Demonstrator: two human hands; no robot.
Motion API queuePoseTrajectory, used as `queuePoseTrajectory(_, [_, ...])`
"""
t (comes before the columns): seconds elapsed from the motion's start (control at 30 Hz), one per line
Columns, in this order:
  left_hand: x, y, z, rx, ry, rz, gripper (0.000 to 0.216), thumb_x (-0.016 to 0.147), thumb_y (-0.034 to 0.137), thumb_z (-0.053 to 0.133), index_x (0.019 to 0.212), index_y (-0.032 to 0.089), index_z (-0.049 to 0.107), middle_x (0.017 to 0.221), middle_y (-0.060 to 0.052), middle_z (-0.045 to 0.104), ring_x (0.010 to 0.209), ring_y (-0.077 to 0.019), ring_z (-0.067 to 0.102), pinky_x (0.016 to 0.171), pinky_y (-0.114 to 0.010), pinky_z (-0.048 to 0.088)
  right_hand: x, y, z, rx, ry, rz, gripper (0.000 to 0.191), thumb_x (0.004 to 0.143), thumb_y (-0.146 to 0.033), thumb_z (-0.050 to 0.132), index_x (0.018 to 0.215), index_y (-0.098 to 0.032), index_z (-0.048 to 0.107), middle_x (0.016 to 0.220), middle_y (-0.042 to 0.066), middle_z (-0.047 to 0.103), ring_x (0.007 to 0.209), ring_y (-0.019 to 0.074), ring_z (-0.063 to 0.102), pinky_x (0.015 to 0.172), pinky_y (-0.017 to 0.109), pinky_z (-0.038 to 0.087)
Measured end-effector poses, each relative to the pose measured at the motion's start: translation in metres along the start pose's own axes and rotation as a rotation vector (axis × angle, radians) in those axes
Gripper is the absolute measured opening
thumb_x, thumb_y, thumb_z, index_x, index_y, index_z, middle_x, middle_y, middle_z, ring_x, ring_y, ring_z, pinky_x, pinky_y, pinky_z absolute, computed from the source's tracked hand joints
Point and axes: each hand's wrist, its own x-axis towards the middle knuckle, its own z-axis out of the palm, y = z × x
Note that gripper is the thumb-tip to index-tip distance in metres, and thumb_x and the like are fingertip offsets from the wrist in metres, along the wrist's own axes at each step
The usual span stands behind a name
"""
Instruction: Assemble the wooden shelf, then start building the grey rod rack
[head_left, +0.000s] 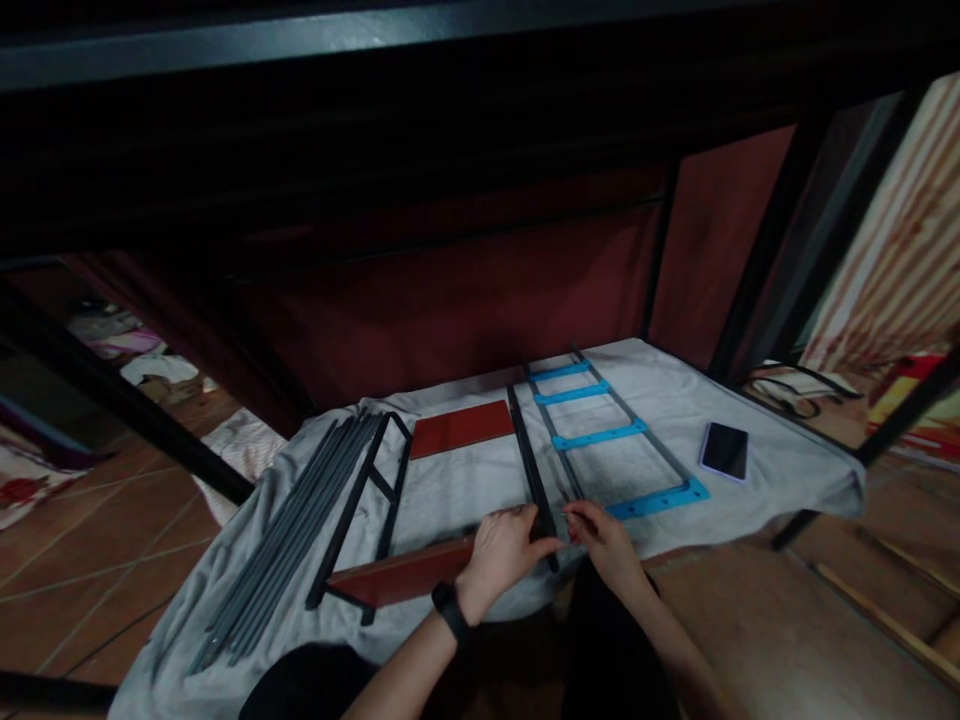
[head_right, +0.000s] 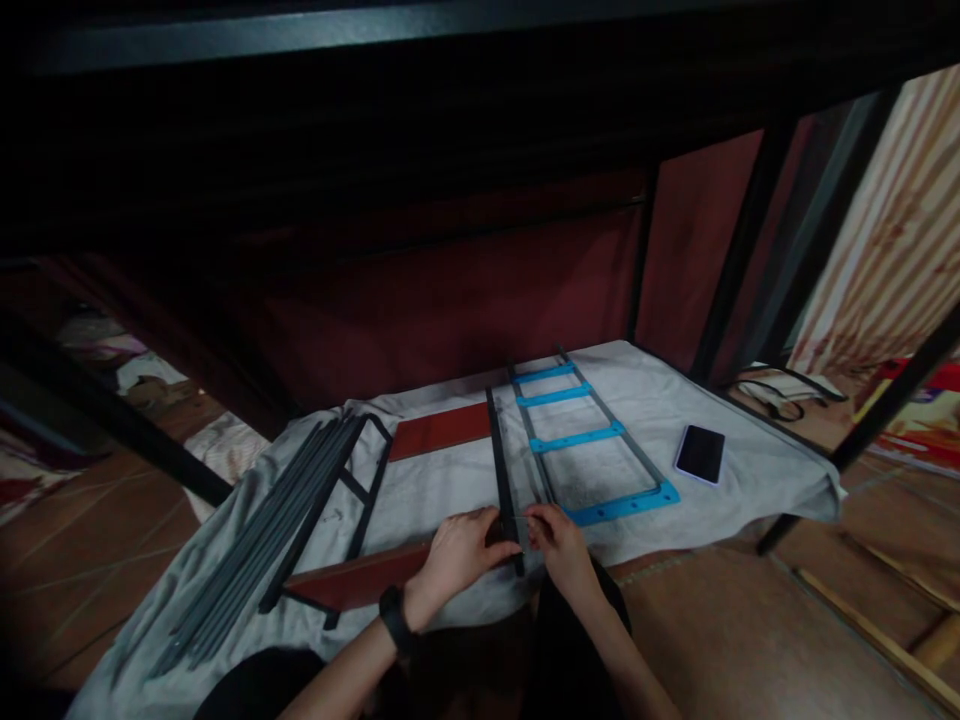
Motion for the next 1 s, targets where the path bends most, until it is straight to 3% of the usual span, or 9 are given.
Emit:
queuePoseTrajectory(0.1, [0.002, -0.003, -0.003, -0.015, -0.029, -0.019, 0.041, 0.087, 0.058, 0.061, 0.109, 0.023, 0.063, 0.101, -0.006, 0.075, 0.098, -0.0260, 0.070, 0.079, -0.030, 0.047, 0.003, -0.002, 0.001, -0.024, -0.030, -0.050, 0.031, 0.093, -0.047, 0.048, 0.095, -0.023, 0.067, 0.080, 0.005, 0.065, 0.064, 0.0201, 0.065, 0.064, 0.035, 0.056])
queuePoseTrajectory(0.27, [0.012, -0.010, 0.000, -0.067, -0.019, -0.046, 0.021, 0.090, 0.036, 0.060, 0.106, 0.024, 0.068, 0.099, -0.004, 0.076, 0.092, -0.0231, 0.070, 0.075, -0.027, 0.045, 0.011, -0.012, -0.004, -0.157, -0.095, -0.180, 0.026, 0.097, -0.033, 0.043, 0.094, -0.023, 0.066, 0.085, 0.006, 0.063, 0.071, 0.0200, 0.063, 0.071, 0.034, 0.054])
queuePoseTrajectory(0.53, [0.017, -0.010, -0.002, -0.147, -0.012, -0.078, 0.021, 0.089, 0.035, 0.057, 0.092, 0.023, 0.074, 0.087, -0.002, 0.075, 0.078, -0.0188, 0.067, 0.066, -0.025, 0.040, 0.015, -0.019, -0.006, -0.265, -0.156, -0.232, 0.025, 0.097, -0.022, 0.042, 0.095, -0.022, 0.067, 0.092, 0.006, 0.064, 0.081, 0.0200, 0.064, 0.077, 0.034, 0.053])
queuePoseTrajectory(0.7, [0.017, -0.006, -0.001, -0.116, -0.001, -0.107, 0.023, 0.089, 0.039, 0.057, 0.091, 0.024, 0.074, 0.086, -0.004, 0.075, 0.081, -0.0204, 0.068, 0.066, -0.026, 0.040, 0.010, -0.014, 0.003, -0.240, -0.123, -0.204, 0.024, 0.097, -0.023, 0.043, 0.096, -0.024, 0.067, 0.091, 0.006, 0.065, 0.082, 0.0203, 0.065, 0.076, 0.034, 0.053])
queuePoseTrajectory(1.0, [0.016, -0.014, -0.001, -0.273, 0.021, -0.014, 0.022, 0.088, 0.027, 0.055, 0.091, 0.020, 0.075, 0.089, -0.003, 0.076, 0.080, -0.0185, 0.067, 0.069, -0.024, 0.043, 0.014, -0.013, 0.008, -0.011, -0.159, -0.021, 0.024, 0.093, -0.036, 0.048, 0.092, -0.021, 0.067, 0.071, 0.001, 0.064, 0.059, 0.0168, 0.063, 0.060, 0.030, 0.052])
